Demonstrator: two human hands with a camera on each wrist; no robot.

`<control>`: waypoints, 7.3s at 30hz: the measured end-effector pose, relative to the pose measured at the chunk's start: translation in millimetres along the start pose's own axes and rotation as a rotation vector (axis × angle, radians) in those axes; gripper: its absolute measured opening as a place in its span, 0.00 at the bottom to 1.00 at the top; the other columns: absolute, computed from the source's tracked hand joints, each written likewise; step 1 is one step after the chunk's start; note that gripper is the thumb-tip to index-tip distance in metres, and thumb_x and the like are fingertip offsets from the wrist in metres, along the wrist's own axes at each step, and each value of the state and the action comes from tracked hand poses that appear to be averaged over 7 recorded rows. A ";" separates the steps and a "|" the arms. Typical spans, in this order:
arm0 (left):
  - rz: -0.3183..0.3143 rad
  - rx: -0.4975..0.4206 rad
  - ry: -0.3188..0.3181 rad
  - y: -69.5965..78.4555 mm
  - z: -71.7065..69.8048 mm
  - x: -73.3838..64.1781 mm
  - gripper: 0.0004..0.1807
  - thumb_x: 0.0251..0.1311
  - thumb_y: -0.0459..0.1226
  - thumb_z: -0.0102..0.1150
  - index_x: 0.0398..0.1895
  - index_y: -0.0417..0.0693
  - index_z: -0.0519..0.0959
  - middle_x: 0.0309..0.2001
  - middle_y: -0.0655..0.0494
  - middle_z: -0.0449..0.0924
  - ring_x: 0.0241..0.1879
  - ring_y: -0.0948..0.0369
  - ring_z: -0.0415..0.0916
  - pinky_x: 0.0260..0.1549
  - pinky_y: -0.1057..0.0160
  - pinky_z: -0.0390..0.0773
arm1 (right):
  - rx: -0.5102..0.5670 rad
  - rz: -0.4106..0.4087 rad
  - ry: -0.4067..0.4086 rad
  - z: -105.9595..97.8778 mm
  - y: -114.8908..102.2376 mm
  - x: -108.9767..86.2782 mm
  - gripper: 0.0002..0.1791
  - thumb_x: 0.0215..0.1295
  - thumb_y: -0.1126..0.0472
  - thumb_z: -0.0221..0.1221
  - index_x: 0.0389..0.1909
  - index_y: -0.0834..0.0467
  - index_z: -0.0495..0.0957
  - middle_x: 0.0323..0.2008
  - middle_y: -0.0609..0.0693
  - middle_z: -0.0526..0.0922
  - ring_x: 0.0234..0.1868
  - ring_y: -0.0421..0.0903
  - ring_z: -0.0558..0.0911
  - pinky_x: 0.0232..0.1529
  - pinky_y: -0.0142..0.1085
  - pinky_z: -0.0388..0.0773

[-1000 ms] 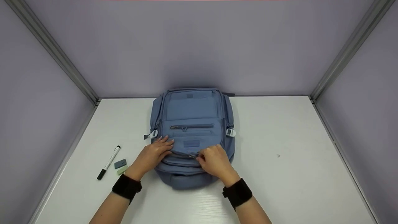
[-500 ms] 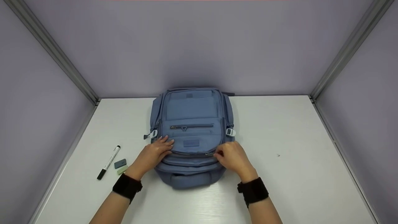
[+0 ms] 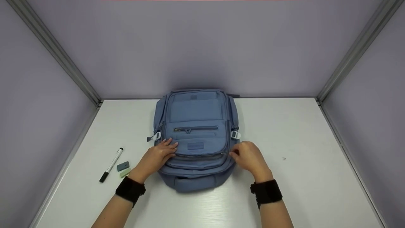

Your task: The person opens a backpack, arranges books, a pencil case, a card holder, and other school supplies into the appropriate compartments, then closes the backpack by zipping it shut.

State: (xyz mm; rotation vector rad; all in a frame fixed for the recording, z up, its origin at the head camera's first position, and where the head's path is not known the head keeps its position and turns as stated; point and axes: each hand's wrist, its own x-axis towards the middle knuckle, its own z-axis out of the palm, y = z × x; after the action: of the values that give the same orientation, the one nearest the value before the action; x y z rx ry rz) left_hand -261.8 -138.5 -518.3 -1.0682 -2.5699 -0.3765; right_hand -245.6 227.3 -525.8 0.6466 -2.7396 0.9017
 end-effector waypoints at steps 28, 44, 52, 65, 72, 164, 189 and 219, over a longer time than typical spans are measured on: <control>-0.068 -0.065 -0.142 -3.7 -5.4 0.3 0.11 0.62 0.33 0.64 0.45 0.38 0.85 0.60 0.50 0.76 0.65 0.49 0.67 0.64 0.54 0.63 | -0.297 -0.054 0.228 -3.9 16.4 44.1 0.07 0.47 0.71 0.66 0.17 0.61 0.79 0.16 0.51 0.77 0.20 0.53 0.75 0.28 0.49 0.69; -0.092 -0.076 -0.172 -1.7 -7.9 -1.7 0.10 0.63 0.33 0.63 0.45 0.37 0.84 0.61 0.49 0.75 0.66 0.49 0.66 0.65 0.53 0.62 | -0.397 -0.122 0.359 -3.8 22.9 82.5 0.13 0.47 0.73 0.66 0.12 0.61 0.73 0.12 0.54 0.73 0.16 0.55 0.73 0.23 0.49 0.69; -0.072 -0.065 -0.160 -1.1 -6.2 -0.1 0.10 0.62 0.32 0.63 0.45 0.37 0.84 0.60 0.48 0.76 0.65 0.48 0.67 0.65 0.53 0.61 | -0.435 -0.057 0.354 -5.1 28.0 97.2 0.08 0.51 0.71 0.66 0.17 0.64 0.77 0.16 0.58 0.78 0.20 0.59 0.77 0.24 0.53 0.71; -0.102 -0.063 -0.200 -4.5 -6.2 -1.2 0.09 0.64 0.34 0.62 0.44 0.38 0.85 0.62 0.52 0.74 0.67 0.51 0.65 0.66 0.55 0.60 | -0.442 0.021 0.293 -0.7 21.0 98.6 0.06 0.58 0.68 0.63 0.28 0.68 0.80 0.26 0.62 0.80 0.27 0.61 0.79 0.30 0.53 0.74; -0.091 -0.065 -0.207 -6.5 -7.4 -1.0 0.11 0.65 0.34 0.61 0.47 0.38 0.84 0.62 0.51 0.74 0.67 0.51 0.64 0.66 0.55 0.59 | -0.387 0.000 0.246 4.6 2.0 94.7 0.20 0.60 0.62 0.66 0.53 0.63 0.79 0.44 0.63 0.78 0.42 0.63 0.78 0.41 0.56 0.72; -0.145 0.081 0.342 -1.7 -50.3 38.0 0.12 0.67 0.44 0.60 0.37 0.44 0.83 0.33 0.52 0.84 0.29 0.57 0.83 0.26 0.58 0.80 | 0.191 -0.191 0.172 -0.3 -28.2 60.7 0.09 0.71 0.66 0.58 0.45 0.65 0.83 0.34 0.53 0.84 0.31 0.45 0.80 0.33 0.44 0.77; -0.586 0.137 0.211 -62.4 -78.5 -30.6 0.13 0.62 0.38 0.65 0.45 0.39 0.84 0.38 0.45 0.84 0.32 0.48 0.83 0.26 0.49 0.80 | 0.196 -0.023 0.264 -12.9 -30.0 91.0 0.09 0.72 0.63 0.57 0.41 0.64 0.83 0.32 0.57 0.83 0.30 0.49 0.76 0.33 0.44 0.71; -1.040 0.054 -0.411 -100.9 -96.4 -115.8 0.10 0.48 0.26 0.64 0.35 0.33 0.77 0.27 0.43 0.77 0.28 0.47 0.78 0.27 0.45 0.78 | 0.298 0.101 0.302 -3.4 -15.9 108.0 0.15 0.74 0.56 0.55 0.39 0.63 0.83 0.30 0.55 0.81 0.30 0.48 0.73 0.34 0.40 0.67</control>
State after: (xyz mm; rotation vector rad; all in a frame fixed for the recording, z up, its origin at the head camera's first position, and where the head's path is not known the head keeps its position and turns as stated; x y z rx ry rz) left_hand -238.5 -315.8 -488.2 0.3536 -3.2886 -0.3265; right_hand -334.1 180.5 -482.0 0.3798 -2.4089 1.3273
